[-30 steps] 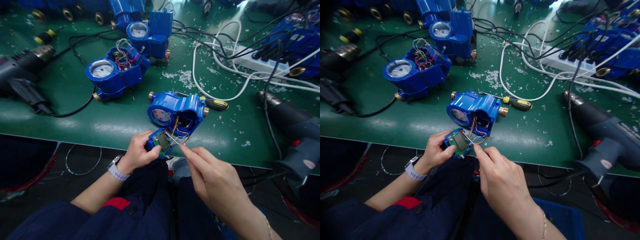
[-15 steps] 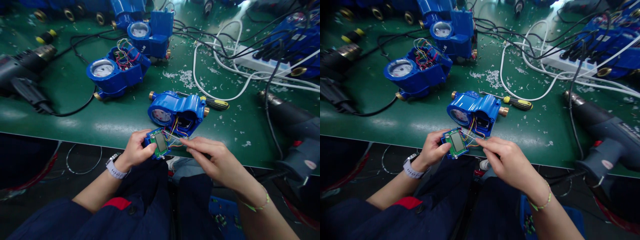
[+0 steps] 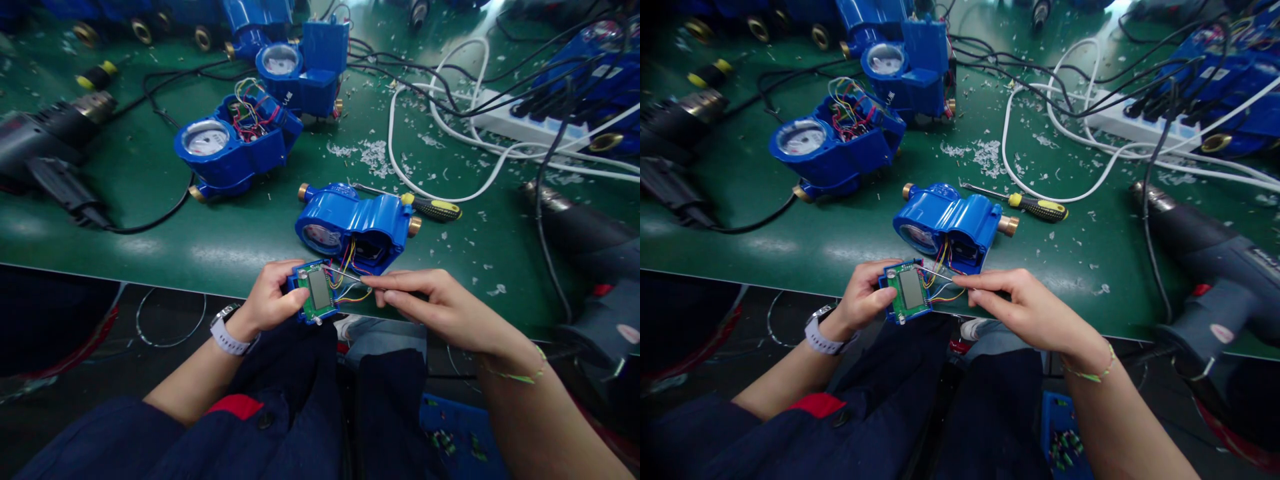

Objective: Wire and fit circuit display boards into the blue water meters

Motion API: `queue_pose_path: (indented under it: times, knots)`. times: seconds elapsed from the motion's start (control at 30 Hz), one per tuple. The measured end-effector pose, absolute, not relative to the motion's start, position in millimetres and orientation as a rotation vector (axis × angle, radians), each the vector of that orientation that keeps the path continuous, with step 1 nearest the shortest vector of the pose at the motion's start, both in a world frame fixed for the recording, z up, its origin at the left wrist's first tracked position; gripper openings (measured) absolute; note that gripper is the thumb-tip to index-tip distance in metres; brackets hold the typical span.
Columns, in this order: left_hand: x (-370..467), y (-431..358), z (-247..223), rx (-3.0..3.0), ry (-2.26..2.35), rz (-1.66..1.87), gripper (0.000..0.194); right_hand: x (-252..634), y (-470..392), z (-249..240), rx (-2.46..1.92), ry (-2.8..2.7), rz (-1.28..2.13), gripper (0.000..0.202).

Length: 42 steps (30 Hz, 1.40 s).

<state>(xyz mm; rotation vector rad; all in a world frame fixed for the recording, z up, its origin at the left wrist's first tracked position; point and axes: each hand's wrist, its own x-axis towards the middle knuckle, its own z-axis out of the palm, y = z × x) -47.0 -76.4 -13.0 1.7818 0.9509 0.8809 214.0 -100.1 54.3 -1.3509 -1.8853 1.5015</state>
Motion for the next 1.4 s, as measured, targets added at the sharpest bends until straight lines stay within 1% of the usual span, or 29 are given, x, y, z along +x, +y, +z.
queue_pose_path:
  times: [0.13,0.2,0.27,0.37,0.47,0.6,0.7,0.83,0.93,1.07,1.2,1.3,1.4]
  knots:
    - [-48.0,-76.6,-14.6,1.688,0.929,0.908,0.035,212.3,-103.9,47.9,-1.228,-1.575,1.85,0.037]
    - [-48.1,-76.8,-15.3,1.664,0.932,0.919,0.035,211.3,-107.2,49.7,-1.225,-1.523,1.858,0.037]
    - [-47.9,-77.0,-15.5,1.676,0.927,0.921,0.035,210.7,-111.2,54.8,-1.312,-1.62,1.684,0.034]
    - [-47.2,-77.4,-15.6,1.72,0.919,0.93,0.035,209.9,-117.5,63.3,-1.386,-1.914,1.275,0.028]
    - [-46.4,-77.9,-16.3,1.758,0.914,0.932,0.035,207.7,-123.5,67.4,-1.371,-2.144,0.965,0.032]
    - [-45.7,-78.0,-17.3,1.797,0.911,0.945,0.032,201.9,-129.7,68.9,-1.453,-2.331,0.666,0.032]
    - [-45.0,-77.7,-16.9,1.798,0.902,0.951,0.031,199.3,-130.0,70.2,-1.469,-2.418,0.563,0.033]
    - [-44.7,-77.3,-16.3,1.805,0.886,0.955,0.029,204.0,-121.1,70.5,-1.41,-2.444,0.612,0.033]
    - [-45.5,-77.1,-16.7,1.828,0.857,0.95,0.032,210.3,-110.7,70.6,-1.358,-2.507,0.606,0.032]
    - [-47.3,-76.9,-16.5,1.873,0.842,0.911,0.038,211.5,-101.9,78.5,-1.299,-2.694,0.299,0.038]
    - [-47.9,-77.3,-14.3,1.865,0.811,0.896,0.039,206.4,-103.3,92.3,-1.255,-2.813,0.011,0.042]
    - [-48.0,-77.8,-13.5,1.863,0.754,0.895,0.034,204.2,-106.3,99.6,-1.208,-2.851,-0.066,0.044]
    - [-48.2,-78.0,-13.9,1.874,0.684,0.891,0.031,204.5,-107.1,103.1,-1.17,-2.887,-0.049,0.042]
